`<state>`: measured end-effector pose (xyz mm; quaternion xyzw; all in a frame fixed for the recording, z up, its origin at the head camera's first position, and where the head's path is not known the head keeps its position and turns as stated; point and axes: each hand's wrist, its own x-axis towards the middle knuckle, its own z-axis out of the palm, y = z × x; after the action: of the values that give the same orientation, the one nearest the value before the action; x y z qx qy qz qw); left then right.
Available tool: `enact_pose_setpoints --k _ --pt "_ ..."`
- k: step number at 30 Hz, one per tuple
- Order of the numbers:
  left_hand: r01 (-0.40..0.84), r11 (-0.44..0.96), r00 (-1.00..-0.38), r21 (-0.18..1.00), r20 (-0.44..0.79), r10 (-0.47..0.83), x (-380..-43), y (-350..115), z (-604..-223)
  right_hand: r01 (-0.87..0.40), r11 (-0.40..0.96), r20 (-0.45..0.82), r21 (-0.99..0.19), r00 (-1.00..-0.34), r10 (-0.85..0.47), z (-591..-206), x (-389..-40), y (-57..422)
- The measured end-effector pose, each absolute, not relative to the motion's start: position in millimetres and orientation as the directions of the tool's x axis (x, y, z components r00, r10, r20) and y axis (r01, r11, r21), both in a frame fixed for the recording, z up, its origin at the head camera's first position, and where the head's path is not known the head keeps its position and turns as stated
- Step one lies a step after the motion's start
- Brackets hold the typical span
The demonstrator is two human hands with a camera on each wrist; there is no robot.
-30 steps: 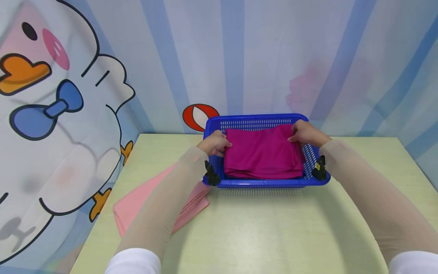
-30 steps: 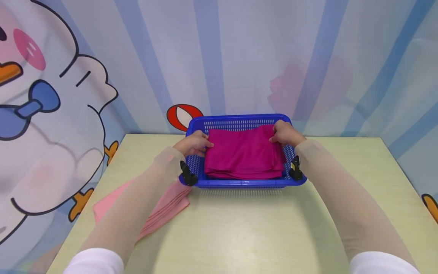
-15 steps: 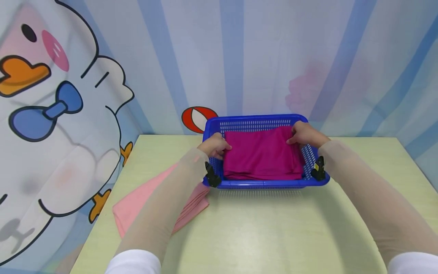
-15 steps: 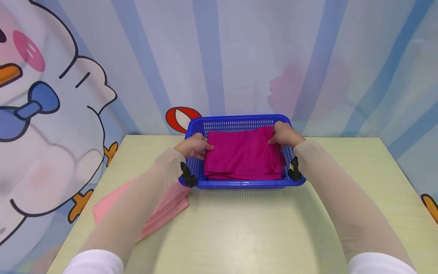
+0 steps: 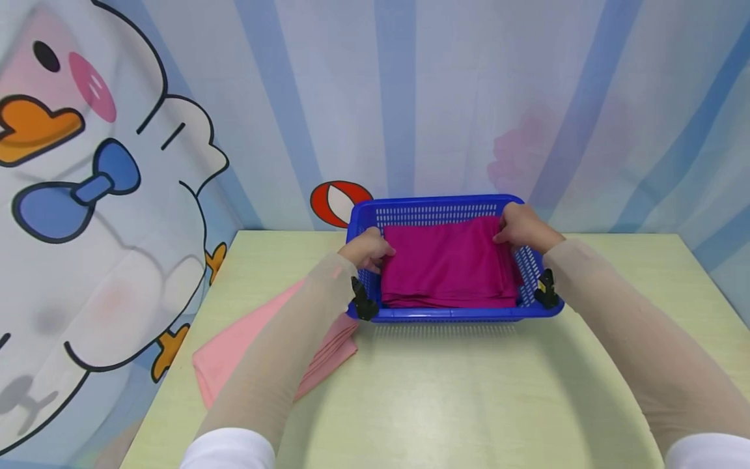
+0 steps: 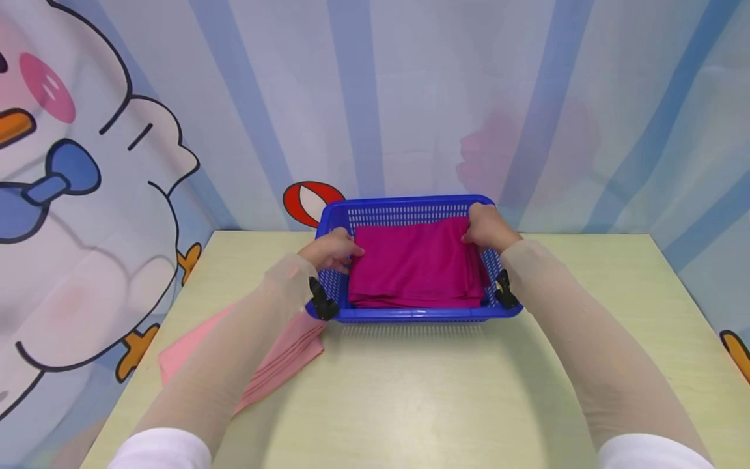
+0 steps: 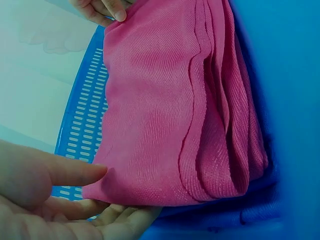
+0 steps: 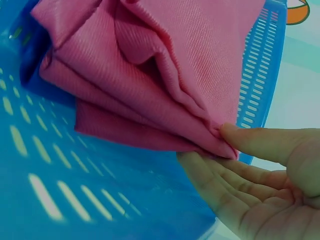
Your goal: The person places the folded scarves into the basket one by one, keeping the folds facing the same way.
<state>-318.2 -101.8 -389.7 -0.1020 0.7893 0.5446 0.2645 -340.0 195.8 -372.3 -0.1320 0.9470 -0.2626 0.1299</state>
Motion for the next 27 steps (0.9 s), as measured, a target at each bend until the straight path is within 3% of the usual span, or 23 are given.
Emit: enact_pose_setpoints --k 15,27 --pt "-0.404 0.406 -0.859 0.82 -0.493 0.14 -313.7 -101.3 -379.1 -0.211 0.812 -0.122 -0.543 -0.938 -0.325 -362.4 -329.8 194.4" --pt "-0.414 0.305 -0.86 0.858 -0.478 0.177 -314.4 -104.1 -362.7 -0.207 0.801 -0.139 -0.561 -0.931 -0.337 -353.8 -325.7 194.5"
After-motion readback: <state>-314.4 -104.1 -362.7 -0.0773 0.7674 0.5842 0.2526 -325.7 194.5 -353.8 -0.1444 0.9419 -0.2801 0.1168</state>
